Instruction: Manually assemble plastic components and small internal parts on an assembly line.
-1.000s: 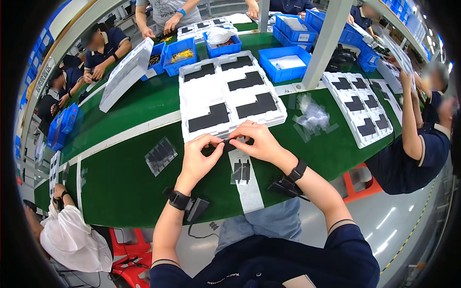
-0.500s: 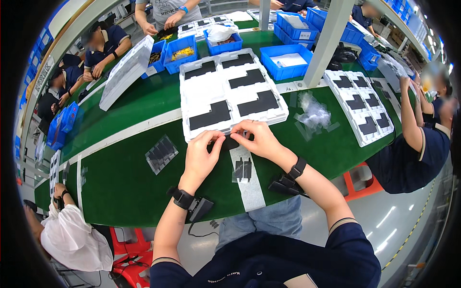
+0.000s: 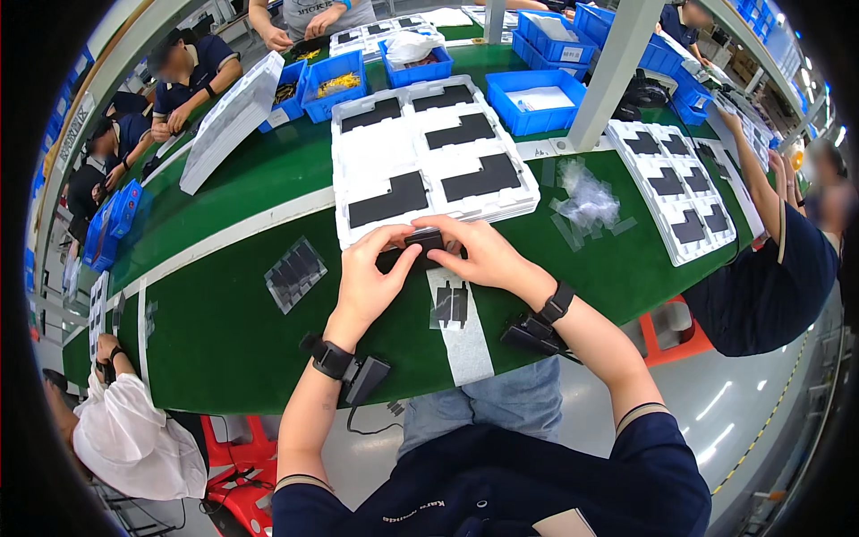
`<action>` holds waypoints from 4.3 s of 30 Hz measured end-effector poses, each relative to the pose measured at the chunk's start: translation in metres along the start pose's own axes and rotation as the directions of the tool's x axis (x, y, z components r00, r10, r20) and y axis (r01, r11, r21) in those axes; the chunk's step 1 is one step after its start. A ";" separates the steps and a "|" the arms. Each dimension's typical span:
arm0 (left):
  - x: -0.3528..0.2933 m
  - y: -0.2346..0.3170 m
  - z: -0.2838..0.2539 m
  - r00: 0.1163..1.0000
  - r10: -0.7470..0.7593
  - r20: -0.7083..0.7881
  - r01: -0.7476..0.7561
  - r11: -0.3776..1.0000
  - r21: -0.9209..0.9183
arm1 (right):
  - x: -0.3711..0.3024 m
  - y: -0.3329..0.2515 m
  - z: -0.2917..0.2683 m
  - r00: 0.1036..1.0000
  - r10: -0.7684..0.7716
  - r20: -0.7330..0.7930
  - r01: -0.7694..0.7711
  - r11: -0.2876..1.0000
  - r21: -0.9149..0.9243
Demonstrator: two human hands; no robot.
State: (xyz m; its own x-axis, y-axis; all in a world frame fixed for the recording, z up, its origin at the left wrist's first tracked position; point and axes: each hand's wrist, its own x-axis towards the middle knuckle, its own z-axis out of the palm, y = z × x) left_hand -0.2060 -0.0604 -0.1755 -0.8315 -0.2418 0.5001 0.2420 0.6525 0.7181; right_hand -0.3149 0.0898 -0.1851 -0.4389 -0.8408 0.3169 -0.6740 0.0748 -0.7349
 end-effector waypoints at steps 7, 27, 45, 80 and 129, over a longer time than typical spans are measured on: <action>0.004 0.005 -0.009 0.945 -0.031 -0.327 -0.058 0.964 -0.260 | -0.005 -0.012 -0.006 0.979 0.049 -0.197 0.054 0.874 0.482; -0.005 0.002 -0.010 0.942 -0.330 0.054 0.291 0.728 -0.621 | -0.010 -0.012 -0.011 0.986 0.074 -0.151 0.003 0.889 0.458; -0.010 0.004 -0.010 0.907 -0.332 0.259 0.404 0.508 -0.760 | -0.011 -0.013 -0.011 0.981 -0.184 -0.063 0.145 0.475 0.868; -0.025 0.011 0.012 0.838 0.006 0.545 -0.032 0.999 0.038 | -0.098 -0.021 -0.037 0.965 0.044 0.257 0.049 0.937 -0.345; -0.031 0.019 0.019 0.862 -0.154 0.483 0.139 0.988 0.066 | -0.099 -0.011 -0.023 0.995 -0.031 0.093 0.033 0.999 -0.024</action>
State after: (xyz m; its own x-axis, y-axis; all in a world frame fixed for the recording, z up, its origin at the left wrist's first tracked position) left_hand -0.1853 -0.0272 -0.1862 -0.9955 0.0378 0.0867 0.0901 0.6586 0.7470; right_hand -0.2774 0.1849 -0.1945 -0.3606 -0.8891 0.2819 -0.7023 0.0599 -0.7094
